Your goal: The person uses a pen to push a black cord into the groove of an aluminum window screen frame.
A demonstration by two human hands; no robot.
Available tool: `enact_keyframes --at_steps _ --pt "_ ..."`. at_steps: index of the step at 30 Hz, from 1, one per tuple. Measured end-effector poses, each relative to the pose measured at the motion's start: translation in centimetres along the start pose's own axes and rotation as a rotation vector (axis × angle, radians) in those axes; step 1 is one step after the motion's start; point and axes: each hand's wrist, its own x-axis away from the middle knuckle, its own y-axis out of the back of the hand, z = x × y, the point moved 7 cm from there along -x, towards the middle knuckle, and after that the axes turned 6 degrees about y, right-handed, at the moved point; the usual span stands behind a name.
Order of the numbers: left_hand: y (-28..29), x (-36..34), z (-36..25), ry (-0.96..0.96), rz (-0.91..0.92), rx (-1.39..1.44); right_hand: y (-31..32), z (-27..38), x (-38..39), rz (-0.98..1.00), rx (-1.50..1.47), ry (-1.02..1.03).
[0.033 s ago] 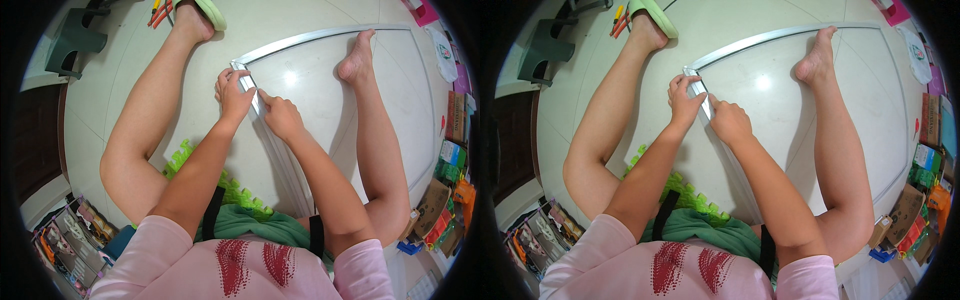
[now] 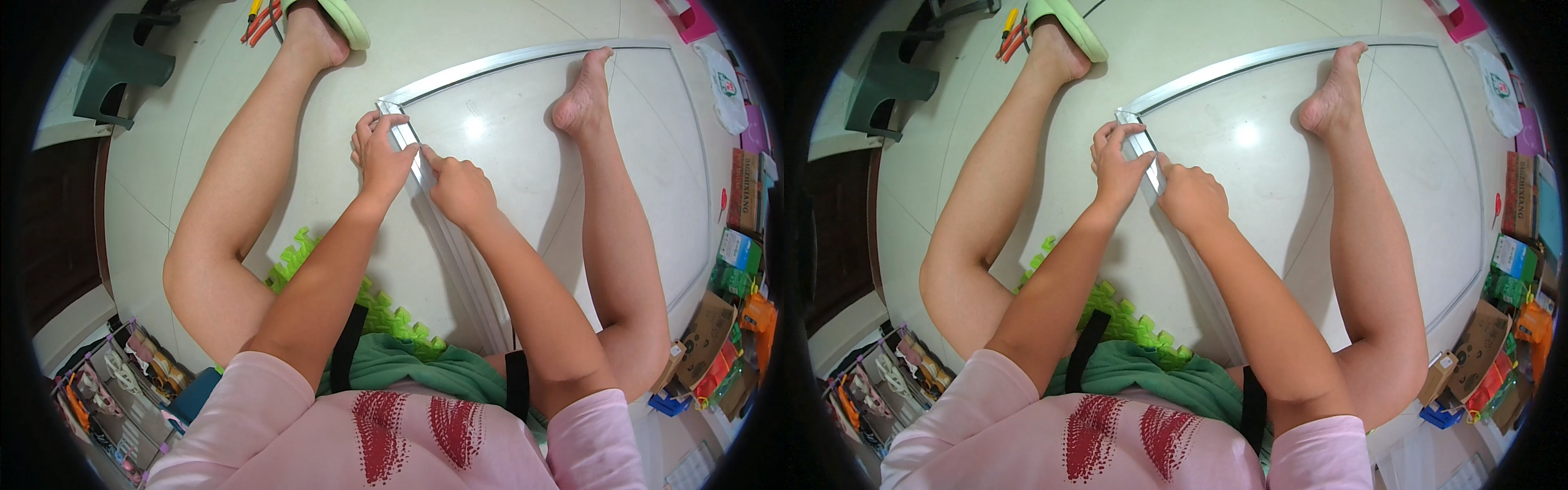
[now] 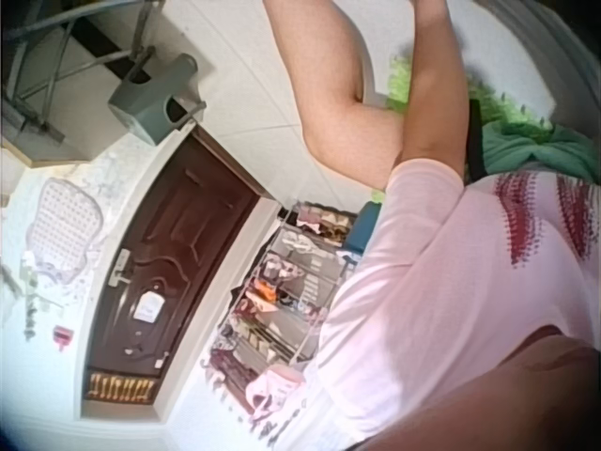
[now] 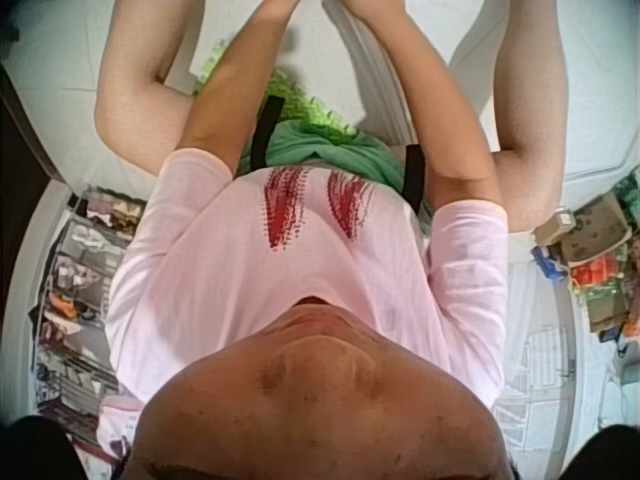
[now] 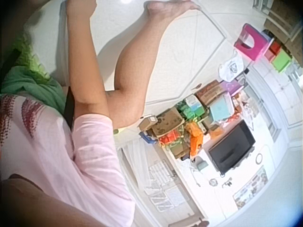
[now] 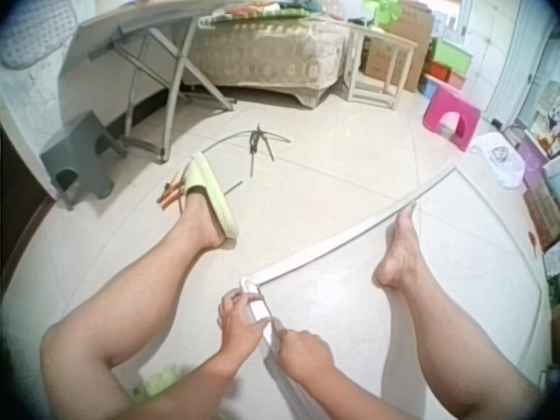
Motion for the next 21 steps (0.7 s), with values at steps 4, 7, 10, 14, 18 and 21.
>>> enact_keyframes --at_steps 4,7,10,14,18,21 --pt "0.0 0.0 0.1 -0.002 -0.018 -0.06 -0.1 1.5 0.5 0.026 0.268 -0.013" --pt "-0.1 0.0 -0.2 0.0 -0.01 -0.067 -0.5 -0.9 0.4 -0.046 0.051 0.006" --pt "0.0 -0.1 -0.1 -0.018 -0.006 -0.036 -0.5 -2.5 0.8 -0.084 -0.247 -0.018" --pt "-0.1 -0.1 0.0 -0.005 -0.009 -0.021 -1.2 -2.6 1.6 -0.118 -0.352 0.02" --pt "-0.1 0.0 -0.1 0.006 0.013 -0.02 -1.0 -2.1 1.6 -0.07 -0.315 0.0" --pt "0.0 0.0 0.0 -0.004 0.0 -0.027 -1.2 -2.0 1.4 -0.022 -0.261 -0.028"
